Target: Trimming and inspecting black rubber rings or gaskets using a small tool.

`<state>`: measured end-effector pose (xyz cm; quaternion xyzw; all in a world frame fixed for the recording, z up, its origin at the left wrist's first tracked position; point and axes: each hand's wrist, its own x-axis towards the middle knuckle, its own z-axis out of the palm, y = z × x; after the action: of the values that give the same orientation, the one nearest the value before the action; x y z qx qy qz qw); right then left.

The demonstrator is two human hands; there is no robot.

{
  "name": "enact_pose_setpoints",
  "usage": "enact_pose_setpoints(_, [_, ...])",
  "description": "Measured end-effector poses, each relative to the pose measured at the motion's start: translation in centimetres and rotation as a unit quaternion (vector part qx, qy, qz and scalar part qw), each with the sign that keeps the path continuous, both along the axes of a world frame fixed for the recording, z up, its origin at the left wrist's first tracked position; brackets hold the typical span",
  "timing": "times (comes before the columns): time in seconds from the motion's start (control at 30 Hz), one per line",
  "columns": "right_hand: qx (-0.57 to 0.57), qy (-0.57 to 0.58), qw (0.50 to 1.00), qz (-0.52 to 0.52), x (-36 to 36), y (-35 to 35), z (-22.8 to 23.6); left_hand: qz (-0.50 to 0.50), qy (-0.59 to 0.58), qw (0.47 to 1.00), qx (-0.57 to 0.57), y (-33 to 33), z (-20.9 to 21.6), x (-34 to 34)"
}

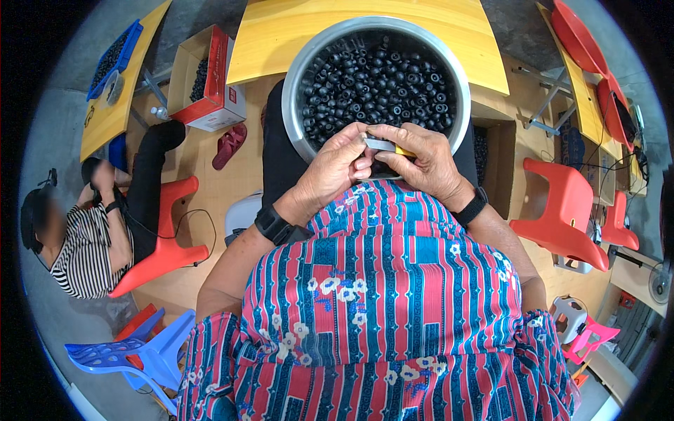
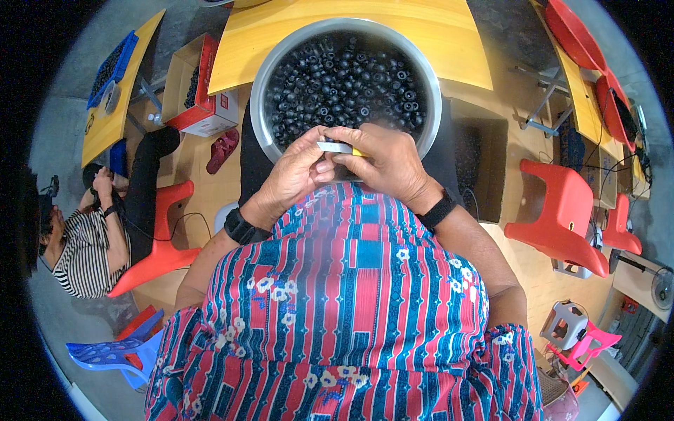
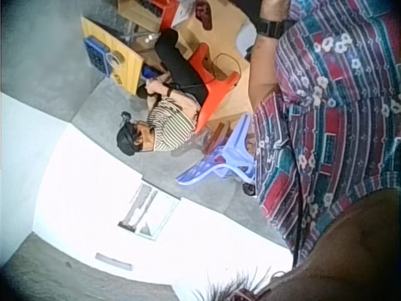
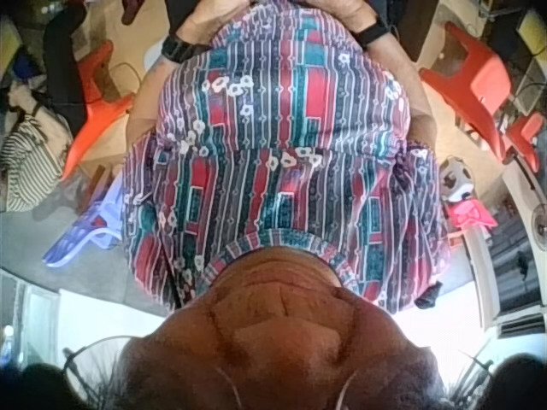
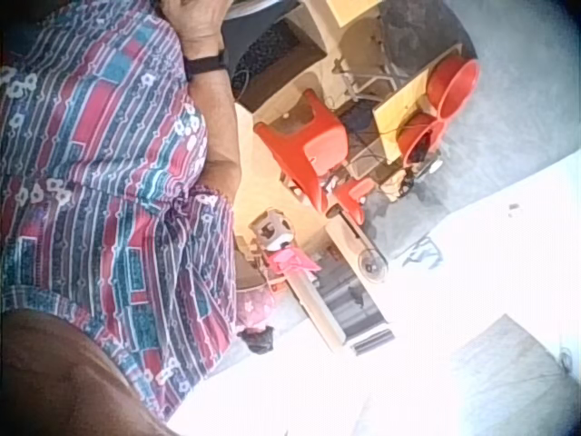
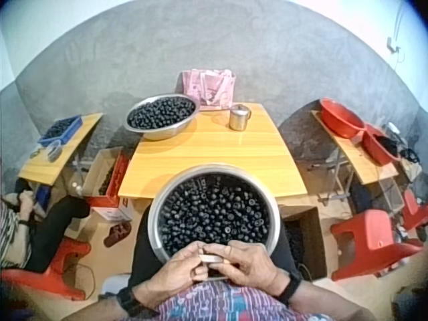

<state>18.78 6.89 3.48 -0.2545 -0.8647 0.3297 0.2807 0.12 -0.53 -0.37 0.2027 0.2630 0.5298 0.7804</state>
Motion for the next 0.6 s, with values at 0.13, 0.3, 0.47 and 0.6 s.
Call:
enact_pose_setpoints(0.13, [-0.059, 0.036, 0.996, -0.056, 0.1, 0.3, -0.9, -0.008, -0.008, 1.0, 0.011, -0.2, 0.6, -0.3])
enact_pose_setpoints(0.3, [-0.139, 0.119, 0.971, -0.151, 0.3, 0.8, -2.1, 0.058, 0.041, 0.996, 0.047, -0.1, 0.4, -2.3])
enact_pose_setpoints(0.47, [-0.116, 0.11, 0.973, -0.167, 0.5, 1.1, -2.7, 0.087, 0.163, 0.982, 0.034, 0.4, 0.8, -3.1])
enact_pose_setpoints(0.6, [-0.14, 0.126, 0.967, -0.173, 0.4, 1.0, -2.4, 0.126, 0.585, 0.77, 0.222, 1.3, 0.9, -2.2])
